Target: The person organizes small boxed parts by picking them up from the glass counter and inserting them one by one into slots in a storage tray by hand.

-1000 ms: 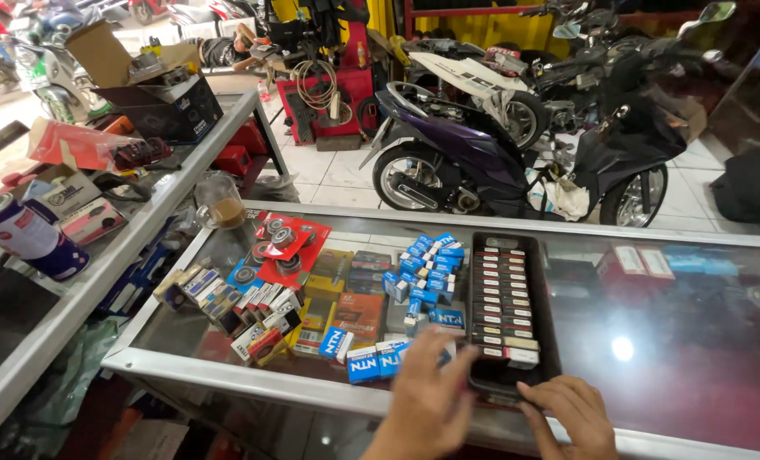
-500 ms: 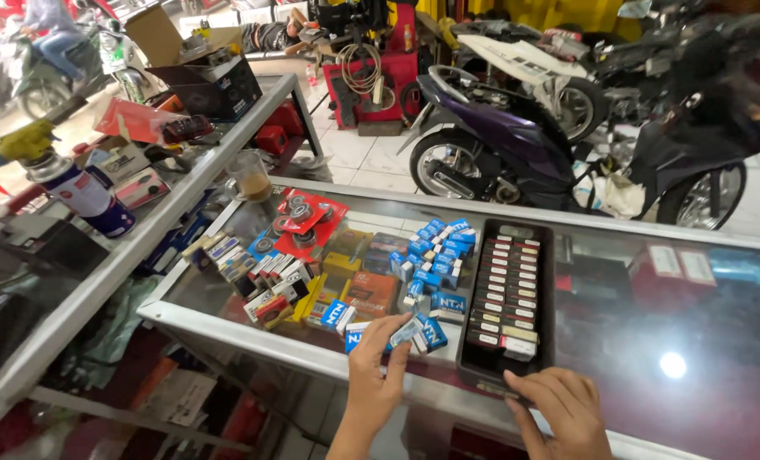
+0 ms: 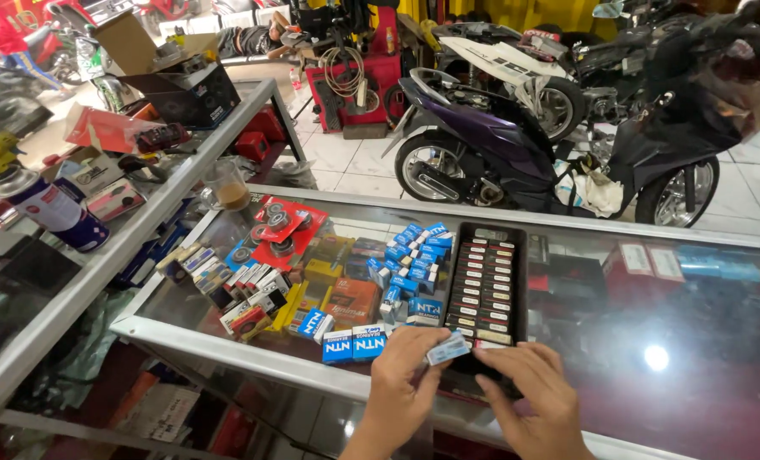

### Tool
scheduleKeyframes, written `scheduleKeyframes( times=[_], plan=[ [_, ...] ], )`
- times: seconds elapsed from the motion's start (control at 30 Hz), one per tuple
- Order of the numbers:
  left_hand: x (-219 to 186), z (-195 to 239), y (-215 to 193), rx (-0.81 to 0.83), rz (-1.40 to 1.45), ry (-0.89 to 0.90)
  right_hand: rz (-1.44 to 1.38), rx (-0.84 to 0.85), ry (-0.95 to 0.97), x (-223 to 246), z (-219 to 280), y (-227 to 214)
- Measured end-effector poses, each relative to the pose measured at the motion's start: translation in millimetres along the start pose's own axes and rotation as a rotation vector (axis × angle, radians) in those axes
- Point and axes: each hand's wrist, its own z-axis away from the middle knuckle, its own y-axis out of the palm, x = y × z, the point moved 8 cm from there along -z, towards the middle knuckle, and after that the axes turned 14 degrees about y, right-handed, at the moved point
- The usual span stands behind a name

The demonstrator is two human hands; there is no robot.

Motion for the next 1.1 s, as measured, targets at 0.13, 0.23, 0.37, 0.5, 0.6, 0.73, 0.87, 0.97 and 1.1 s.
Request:
scheduleKeyframes(
  times=[0.13,0.23,0.37,0.5,0.6,0.73,0.87,0.97,1.1],
  plan=[
    [5,-5,7,0.019,-0.007,0.027,-0.056,-0.016,0.060,-5,5,14],
    [3,-9,13,0.083,0.018,0.057,-0.054,-0.077,0.076,-8,1,16],
    [9,-7,21,0.172,0.069,0.111,-0.083,-0.050,0.304,-28,-5,19],
    [28,5,26,0.223,0.079,0.080,-0.050,-0.095,0.337,-31,-7,23],
    [38,9,25,0.209,0.120,0.075,-0.032,-0.111,0.316,-27,-10,25],
    [42,9,24,0.143,0.159,0.042,0.020,-0.115,0.290,-22,-13,26],
    [42,7,26,0.117,0.146,0.048,0.020,-0.115,0.315,-23,-11,27],
    [42,6,25,0.108,0.151,0.076,0.018,-0.118,0.312,-25,-11,27],
    [43,8,26,0.106,0.145,0.061,0.011,-0.110,0.319,-27,-10,28]
  ],
)
